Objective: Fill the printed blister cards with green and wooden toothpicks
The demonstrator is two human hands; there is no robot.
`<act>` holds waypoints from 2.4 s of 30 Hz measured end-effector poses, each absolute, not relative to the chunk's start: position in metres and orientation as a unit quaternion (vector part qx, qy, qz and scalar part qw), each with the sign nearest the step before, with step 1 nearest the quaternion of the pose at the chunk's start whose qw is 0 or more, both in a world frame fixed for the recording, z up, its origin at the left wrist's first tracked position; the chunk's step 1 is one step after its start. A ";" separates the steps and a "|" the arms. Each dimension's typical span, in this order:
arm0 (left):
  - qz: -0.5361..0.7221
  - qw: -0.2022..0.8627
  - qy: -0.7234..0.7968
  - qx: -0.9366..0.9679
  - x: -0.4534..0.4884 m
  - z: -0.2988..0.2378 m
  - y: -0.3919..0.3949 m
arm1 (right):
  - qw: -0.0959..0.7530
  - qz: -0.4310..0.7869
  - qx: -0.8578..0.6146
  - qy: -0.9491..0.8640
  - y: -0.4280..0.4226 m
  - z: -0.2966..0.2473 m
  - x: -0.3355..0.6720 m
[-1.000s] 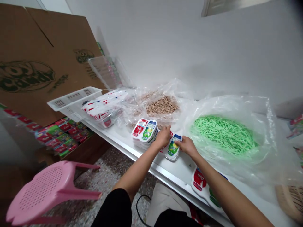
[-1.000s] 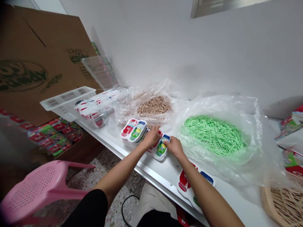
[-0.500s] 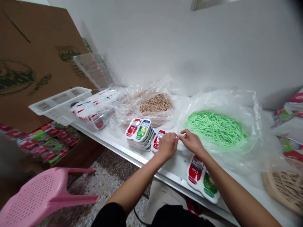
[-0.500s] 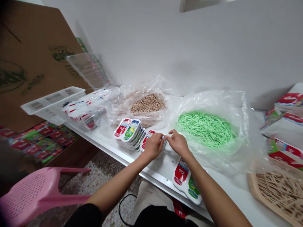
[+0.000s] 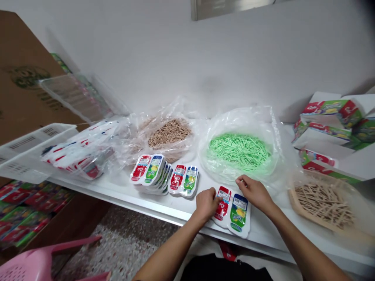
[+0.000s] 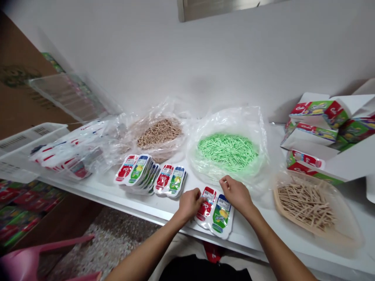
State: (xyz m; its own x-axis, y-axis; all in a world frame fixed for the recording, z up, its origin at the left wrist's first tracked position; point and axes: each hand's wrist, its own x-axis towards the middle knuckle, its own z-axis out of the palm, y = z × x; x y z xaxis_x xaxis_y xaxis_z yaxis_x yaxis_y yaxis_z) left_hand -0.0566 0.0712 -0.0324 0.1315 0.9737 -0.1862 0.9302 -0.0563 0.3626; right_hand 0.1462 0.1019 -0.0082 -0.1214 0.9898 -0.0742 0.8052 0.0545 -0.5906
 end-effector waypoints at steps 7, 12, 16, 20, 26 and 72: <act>0.072 0.135 0.633 0.759 -0.049 -0.021 0.062 | 0.126 0.189 -0.654 -0.722 0.090 -0.026 0.159; 0.169 0.096 0.595 0.780 -0.060 -0.017 0.056 | 0.188 0.187 -0.642 -0.719 0.083 -0.027 0.159; 0.371 0.223 0.504 0.748 -0.065 -0.010 0.053 | 0.261 0.296 -0.570 -0.721 0.082 -0.025 0.160; 0.405 0.553 0.490 0.538 -0.066 0.008 0.058 | 0.264 0.392 -0.505 -0.722 0.084 -0.006 0.165; 0.329 0.663 0.450 0.500 -0.056 0.032 0.064 | 0.225 0.346 -0.426 -0.805 0.083 0.043 0.168; 0.348 0.397 0.458 0.715 -0.050 0.041 0.161 | -0.076 0.114 -0.554 -0.821 0.243 -0.017 0.194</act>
State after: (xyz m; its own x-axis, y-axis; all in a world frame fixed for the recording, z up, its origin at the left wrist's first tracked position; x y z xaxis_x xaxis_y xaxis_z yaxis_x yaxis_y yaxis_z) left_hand -0.0499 0.1608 0.0409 0.3381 0.9314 0.1346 0.3784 -0.2655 0.8867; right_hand 0.1940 0.2427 -0.0172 -0.3748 0.8927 -0.2503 0.9271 0.3605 -0.1027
